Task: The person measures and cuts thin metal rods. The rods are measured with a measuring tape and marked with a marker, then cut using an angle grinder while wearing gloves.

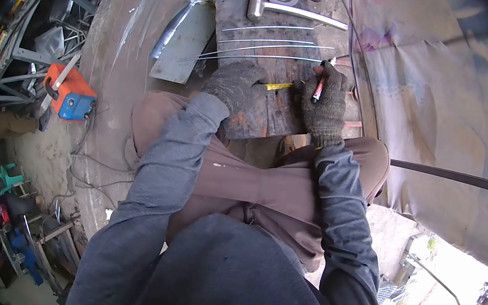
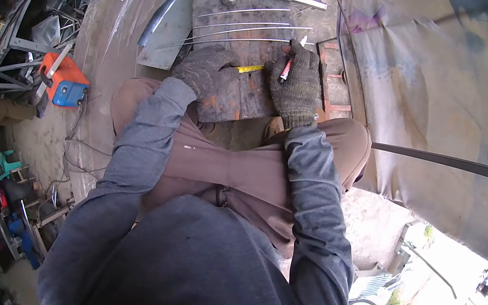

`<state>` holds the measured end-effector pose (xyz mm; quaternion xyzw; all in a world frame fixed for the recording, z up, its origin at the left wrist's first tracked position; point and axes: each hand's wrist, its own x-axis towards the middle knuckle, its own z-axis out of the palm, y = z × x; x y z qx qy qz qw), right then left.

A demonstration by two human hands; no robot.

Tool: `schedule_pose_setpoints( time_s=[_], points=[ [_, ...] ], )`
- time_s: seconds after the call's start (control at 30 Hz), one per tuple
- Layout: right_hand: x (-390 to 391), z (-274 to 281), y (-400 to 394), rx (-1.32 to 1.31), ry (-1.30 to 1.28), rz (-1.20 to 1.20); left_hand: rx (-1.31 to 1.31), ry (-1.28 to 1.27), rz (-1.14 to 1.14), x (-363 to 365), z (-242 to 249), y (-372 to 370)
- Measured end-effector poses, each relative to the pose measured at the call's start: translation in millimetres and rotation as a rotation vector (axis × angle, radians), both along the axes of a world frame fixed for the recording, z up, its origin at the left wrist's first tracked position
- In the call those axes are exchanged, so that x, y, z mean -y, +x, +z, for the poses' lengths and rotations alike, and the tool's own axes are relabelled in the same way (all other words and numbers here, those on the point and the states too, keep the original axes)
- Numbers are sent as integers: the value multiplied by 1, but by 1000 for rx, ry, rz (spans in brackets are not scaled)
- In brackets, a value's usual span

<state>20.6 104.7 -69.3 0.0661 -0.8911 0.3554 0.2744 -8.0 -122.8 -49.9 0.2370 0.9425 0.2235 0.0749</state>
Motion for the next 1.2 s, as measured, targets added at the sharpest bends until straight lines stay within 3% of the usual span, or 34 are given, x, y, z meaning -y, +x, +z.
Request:
schedule_pose_setpoints(
  time_s=[0.37,0.43,0.47,0.53,0.7,0.77,0.83,0.9,1.2],
  points=[
    [2,24,14,21,-290,133,-43,231,36,-15,10,3],
    [2,24,18,107,-357,146,289,445,106,-18,7,1],
    [2,22,19,107,-355,146,289,448,106,-20,5,3],
    [3,23,20,176,-532,225,231,706,9,-24,5,6],
    [9,39,28,194,-484,231,106,712,-18,-27,5,11],
    [5,27,24,56,-490,225,124,758,3,-25,8,10],
    [7,48,29,93,-506,127,597,1219,217,-23,9,5],
    [2,61,33,246,-722,146,666,1269,264,-15,3,-6],
    [9,63,45,268,-749,281,856,1437,332,-9,-17,-9]
  ],
)
